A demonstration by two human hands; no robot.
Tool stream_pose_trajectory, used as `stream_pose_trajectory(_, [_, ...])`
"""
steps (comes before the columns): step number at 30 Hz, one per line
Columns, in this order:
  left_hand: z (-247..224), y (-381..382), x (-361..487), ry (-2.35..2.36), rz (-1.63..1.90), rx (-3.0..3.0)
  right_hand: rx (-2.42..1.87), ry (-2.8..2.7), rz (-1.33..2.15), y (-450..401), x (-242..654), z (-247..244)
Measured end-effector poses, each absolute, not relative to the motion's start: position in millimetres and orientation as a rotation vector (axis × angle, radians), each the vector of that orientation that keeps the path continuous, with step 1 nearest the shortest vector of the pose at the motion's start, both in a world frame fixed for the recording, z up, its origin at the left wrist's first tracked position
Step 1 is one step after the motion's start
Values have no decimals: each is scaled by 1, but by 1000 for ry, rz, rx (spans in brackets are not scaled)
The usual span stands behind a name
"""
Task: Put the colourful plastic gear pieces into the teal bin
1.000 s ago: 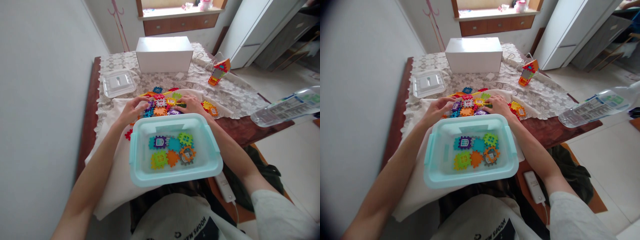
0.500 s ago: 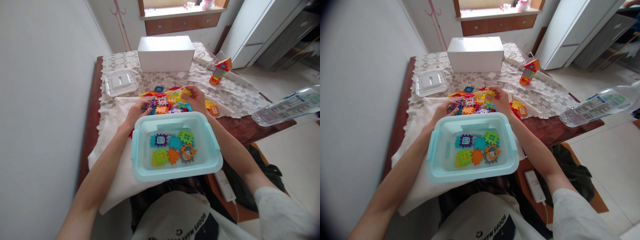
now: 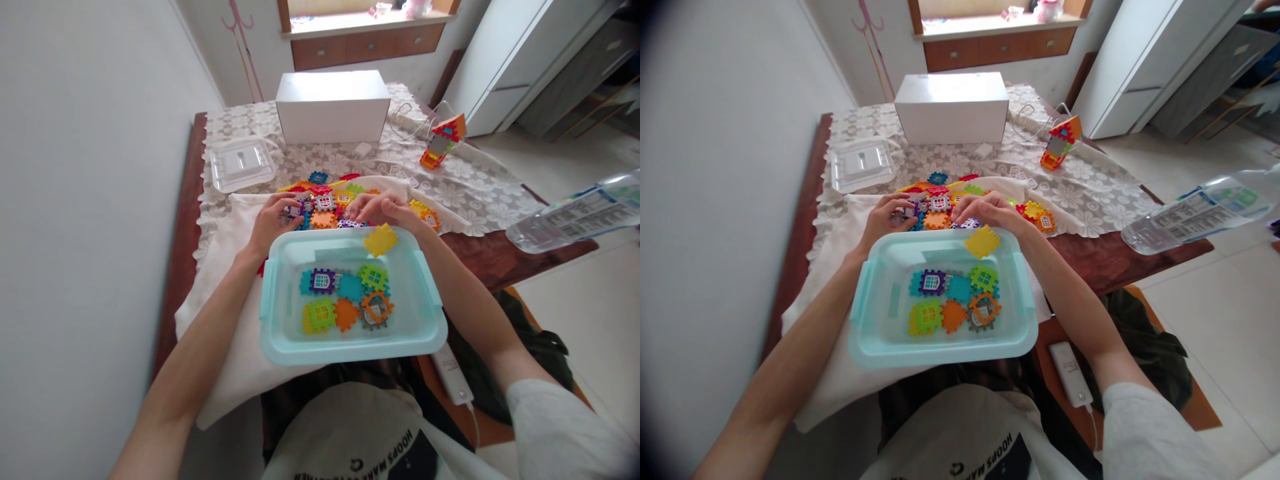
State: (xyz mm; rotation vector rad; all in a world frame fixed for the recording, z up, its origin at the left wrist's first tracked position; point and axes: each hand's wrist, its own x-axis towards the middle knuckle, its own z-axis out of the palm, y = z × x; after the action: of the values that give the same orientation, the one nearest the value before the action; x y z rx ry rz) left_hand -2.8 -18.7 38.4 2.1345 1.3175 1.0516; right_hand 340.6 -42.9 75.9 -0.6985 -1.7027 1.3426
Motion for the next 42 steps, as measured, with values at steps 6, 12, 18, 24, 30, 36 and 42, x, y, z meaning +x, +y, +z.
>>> stream_pose_trajectory(6, [39,-19,-4,1318,1031,2101,-1092,-1765,833,-26,334,55])
stream_pose_trajectory(12, [35,-14,-5,1334,949,2152,-1418,-2131,278,-20,336,33])
stream_pose_trajectory(18, [36,-13,-4,1302,931,2143,-1448,-2211,327,-15,339,29])
stream_pose_trajectory(24, [32,-13,-4,1315,944,2113,-1449,-2158,332,-15,337,28])
stream_pose_trajectory(30, [32,-11,-4,1252,924,2125,-1438,-2163,357,-19,333,29])
stream_pose_trajectory(36, [32,-9,-3,1291,909,2124,-1558,-2012,174,-19,334,30])
stream_pose_trajectory(42, [34,-10,-4,1335,879,2106,-1697,-1970,140,-12,347,20])
